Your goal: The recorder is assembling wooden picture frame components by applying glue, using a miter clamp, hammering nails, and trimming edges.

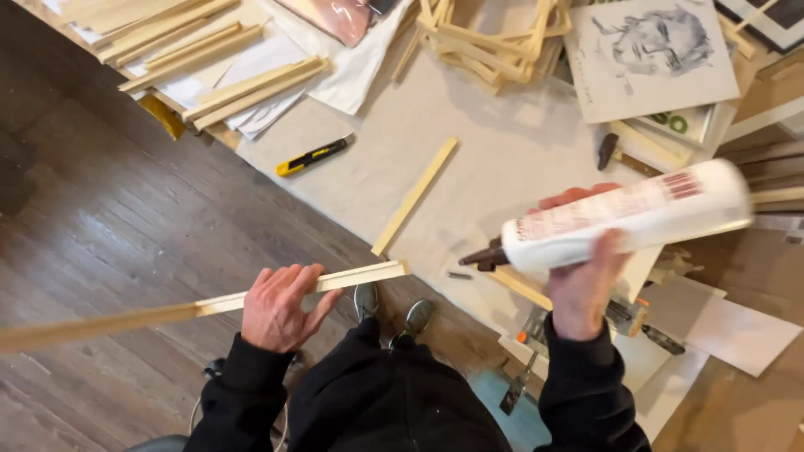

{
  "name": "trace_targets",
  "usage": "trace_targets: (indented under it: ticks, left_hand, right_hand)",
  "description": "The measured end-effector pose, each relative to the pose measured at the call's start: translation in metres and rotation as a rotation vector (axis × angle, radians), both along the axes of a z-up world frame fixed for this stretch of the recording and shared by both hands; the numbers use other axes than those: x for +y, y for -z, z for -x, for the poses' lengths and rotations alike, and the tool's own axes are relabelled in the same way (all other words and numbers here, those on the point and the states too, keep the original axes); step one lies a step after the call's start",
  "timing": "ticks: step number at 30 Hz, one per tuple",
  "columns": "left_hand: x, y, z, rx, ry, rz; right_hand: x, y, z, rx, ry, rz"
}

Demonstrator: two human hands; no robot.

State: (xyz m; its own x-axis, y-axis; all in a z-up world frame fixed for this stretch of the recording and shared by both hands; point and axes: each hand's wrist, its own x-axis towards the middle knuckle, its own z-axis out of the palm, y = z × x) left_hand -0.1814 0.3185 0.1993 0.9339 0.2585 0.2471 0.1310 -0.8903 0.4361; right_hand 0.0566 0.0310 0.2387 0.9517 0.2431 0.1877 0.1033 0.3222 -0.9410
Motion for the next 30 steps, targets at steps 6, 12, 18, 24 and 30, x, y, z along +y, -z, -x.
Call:
trace_targets:
  ticks: [6,12,18,24,30]
  left_hand:
    - [-0.026,-0.017,-0.014,0.023,0.062,-0.054]
    - [-0.041,-0.032,-0.025,-0.032,0.117,-0.056]
    - [-0.048,-0.031,-0.031,-0.014,0.114,-0.076]
    - [-0.053,-0.03,-0.037,-0.011,0.132,-0.086]
    - [-0.058,-0.029,-0.04,0.0,0.128,-0.099]
  right_hand:
    - [-0.007,-0.028,0.018,0.075,-0.047,-0.105]
    - [-0.004,-0.036,0.023,0.138,0.014,-0.039]
    - [-0.008,-0.043,0.021,0.149,0.053,-0.019]
    - [-0.017,-0.041,0.017,0.105,0.045,0.043]
    - [-0.023,-0.041,0.015,0.116,0.049,0.037]
